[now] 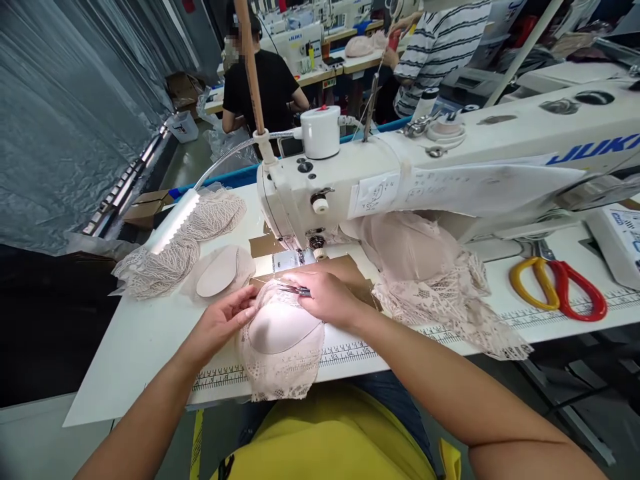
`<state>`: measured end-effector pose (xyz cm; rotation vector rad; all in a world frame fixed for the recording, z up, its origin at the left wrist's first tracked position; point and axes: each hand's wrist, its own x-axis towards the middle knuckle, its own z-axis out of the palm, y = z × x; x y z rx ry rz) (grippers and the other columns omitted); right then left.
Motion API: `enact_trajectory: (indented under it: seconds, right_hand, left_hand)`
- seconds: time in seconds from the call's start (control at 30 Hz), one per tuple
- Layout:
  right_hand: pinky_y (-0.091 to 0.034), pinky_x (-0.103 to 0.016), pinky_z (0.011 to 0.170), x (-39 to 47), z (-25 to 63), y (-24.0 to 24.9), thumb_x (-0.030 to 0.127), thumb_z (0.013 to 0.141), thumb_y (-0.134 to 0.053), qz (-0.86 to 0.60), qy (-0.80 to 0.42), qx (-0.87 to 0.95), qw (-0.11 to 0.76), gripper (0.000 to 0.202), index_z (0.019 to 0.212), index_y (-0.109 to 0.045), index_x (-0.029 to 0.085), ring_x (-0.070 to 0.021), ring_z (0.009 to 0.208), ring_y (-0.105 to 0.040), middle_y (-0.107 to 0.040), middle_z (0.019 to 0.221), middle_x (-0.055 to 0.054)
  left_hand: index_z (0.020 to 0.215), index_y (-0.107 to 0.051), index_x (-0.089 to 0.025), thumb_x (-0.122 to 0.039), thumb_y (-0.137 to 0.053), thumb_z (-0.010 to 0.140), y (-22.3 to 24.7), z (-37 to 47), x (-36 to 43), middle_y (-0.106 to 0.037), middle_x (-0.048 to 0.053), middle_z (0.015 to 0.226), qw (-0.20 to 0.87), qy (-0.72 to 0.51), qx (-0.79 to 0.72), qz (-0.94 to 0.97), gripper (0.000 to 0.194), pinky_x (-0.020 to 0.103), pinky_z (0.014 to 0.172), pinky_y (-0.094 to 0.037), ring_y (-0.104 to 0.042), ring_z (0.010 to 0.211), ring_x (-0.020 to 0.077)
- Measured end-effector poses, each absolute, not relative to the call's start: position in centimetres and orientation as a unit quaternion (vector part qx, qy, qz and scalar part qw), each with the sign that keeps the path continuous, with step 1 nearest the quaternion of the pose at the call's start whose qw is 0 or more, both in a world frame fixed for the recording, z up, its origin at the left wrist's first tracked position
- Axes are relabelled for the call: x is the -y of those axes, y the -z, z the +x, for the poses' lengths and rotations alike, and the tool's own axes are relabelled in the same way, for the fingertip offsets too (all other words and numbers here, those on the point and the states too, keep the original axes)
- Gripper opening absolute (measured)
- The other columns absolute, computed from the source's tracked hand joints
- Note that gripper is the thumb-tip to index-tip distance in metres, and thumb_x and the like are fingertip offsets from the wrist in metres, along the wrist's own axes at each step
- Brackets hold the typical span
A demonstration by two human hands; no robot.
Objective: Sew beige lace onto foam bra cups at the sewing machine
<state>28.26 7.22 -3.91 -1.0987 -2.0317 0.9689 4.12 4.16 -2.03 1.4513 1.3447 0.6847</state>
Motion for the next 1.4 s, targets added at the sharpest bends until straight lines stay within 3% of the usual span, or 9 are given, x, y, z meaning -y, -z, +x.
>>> enact_trajectory:
  seconds: [0.1, 0.23, 0.33, 0.47, 0.6, 0.87, 1.17, 1.27, 1.4]
  right_hand:
    - [-0.048, -0.038, 0.096, -7.0, 28.2, 4.0, 0.021, 0.083, -0.056, -0.394, -0.422, 0.742, 0.341, 0.041, 0.124, -0.059, 0.019, -0.0213, 0.111, -0.06, -0.065, 0.12, -0.007]
    - [-0.05, -0.041, 0.095, -6.8, 28.3, 3.8, 0.028, 0.086, -0.057, -0.394, -0.433, 0.733, 0.348, 0.038, 0.122, -0.06, 0.019, -0.0222, 0.108, -0.061, -0.066, 0.119, -0.008]
    - [-0.051, -0.041, 0.093, -6.9, 28.6, 3.7, 0.03, 0.087, -0.056, -0.395, -0.427, 0.738, 0.344, 0.037, 0.122, -0.06, 0.02, -0.0224, 0.107, -0.062, -0.066, 0.118, -0.008]
    - [-0.047, -0.042, 0.097, -7.2, 29.2, 3.7, 0.039, 0.09, -0.053, -0.376, -0.421, 0.753, 0.338, 0.041, 0.125, -0.059, 0.018, -0.0243, 0.114, -0.058, -0.063, 0.124, -0.009]
    - [-0.045, -0.041, 0.098, -7.3, 29.6, 3.3, 0.039, 0.092, -0.048, -0.37, -0.402, 0.775, 0.319, 0.036, 0.118, -0.064, 0.02, -0.0228, 0.113, -0.059, -0.066, 0.119, -0.007]
    - [-0.049, -0.03, 0.076, -7.0, 29.3, 2.6, 0.033, 0.088, -0.054, -0.392, -0.45, 0.76, 0.258, 0.025, 0.107, -0.067, 0.021, -0.0175, 0.087, -0.064, -0.071, 0.097, -0.002]
    - [-0.048, -0.028, 0.073, -6.9, 28.5, 2.8, 0.031, 0.089, -0.054, -0.406, -0.445, 0.738, 0.305, 0.019, 0.093, -0.069, 0.02, -0.016, 0.082, -0.063, -0.07, 0.088, -0.002]
    - [-0.049, -0.029, 0.077, -7.1, 28.9, 3.2, 0.031, 0.088, -0.055, -0.427, -0.414, 0.722, 0.354, 0.019, 0.096, -0.066, 0.019, -0.0173, 0.088, -0.064, -0.07, 0.095, -0.004]
    - [-0.049, -0.03, 0.078, -6.9, 29.4, 3.4, 0.035, 0.083, -0.062, -0.427, -0.336, 0.748, 0.382, 0.03, 0.108, -0.061, 0.018, -0.019, 0.091, -0.063, -0.067, 0.101, -0.006]
  left_hand:
    - [0.131, -0.052, -0.012, -0.045, -0.072, 0.074, 2.2, 4.7, -5.4, -0.068, 0.012, 0.103, 0.634, -0.248, -0.527, 0.509, 0.069, 0.028, 0.066, -0.05, -0.064, 0.081, 0.0189]
    - [0.111, -0.068, -0.012, -0.039, -0.076, 0.071, 2.0, 6.9, -6.3, -0.07, 0.011, 0.097, 0.722, -0.237, -0.434, 0.484, 0.049, 0.028, 0.073, -0.05, -0.064, 0.086, 0.0204]
    - [0.096, -0.072, -0.011, -0.04, -0.074, 0.073, 2.2, 8.2, -6.4, -0.072, 0.011, 0.091, 0.715, -0.27, -0.431, 0.48, 0.037, 0.031, 0.078, -0.05, -0.065, 0.086, 0.0221]
    - [0.085, -0.072, -0.012, -0.041, -0.071, 0.076, 2.8, 8.6, -6.4, -0.072, 0.007, 0.083, 0.655, -0.307, -0.452, 0.521, 0.03, 0.028, 0.073, -0.05, -0.064, 0.079, 0.0185]
    - [0.082, -0.072, -0.012, -0.04, -0.07, 0.076, 3.2, 8.5, -6.3, -0.07, 0.006, 0.077, 0.623, -0.309, -0.467, 0.546, 0.029, 0.026, 0.067, -0.048, -0.062, 0.072, 0.0165]
    - [0.084, -0.073, -0.012, -0.043, -0.074, 0.07, 3.6, 8.2, -6.5, -0.072, 0.007, 0.082, 0.644, -0.303, -0.465, 0.527, 0.033, 0.028, 0.07, -0.05, -0.065, 0.076, 0.0196]
    - [0.081, -0.071, -0.012, -0.042, -0.071, 0.074, 3.6, 8.2, -6.6, -0.068, 0.005, 0.074, 0.617, -0.291, -0.473, 0.557, 0.031, 0.024, 0.063, -0.047, -0.06, 0.068, 0.0149]
    - [0.081, -0.071, -0.014, -0.045, -0.065, 0.078, 2.2, 7.5, -6.2, -0.066, 0.004, 0.07, 0.557, -0.249, -0.469, 0.639, 0.032, 0.024, 0.06, -0.045, -0.058, 0.064, 0.0147]
    - [0.082, -0.073, -0.017, -0.043, -0.06, 0.082, -0.5, 5.5, -6.6, -0.067, 0.004, 0.072, 0.314, -0.215, -0.533, 0.756, 0.029, 0.027, 0.061, -0.047, -0.06, 0.067, 0.0174]
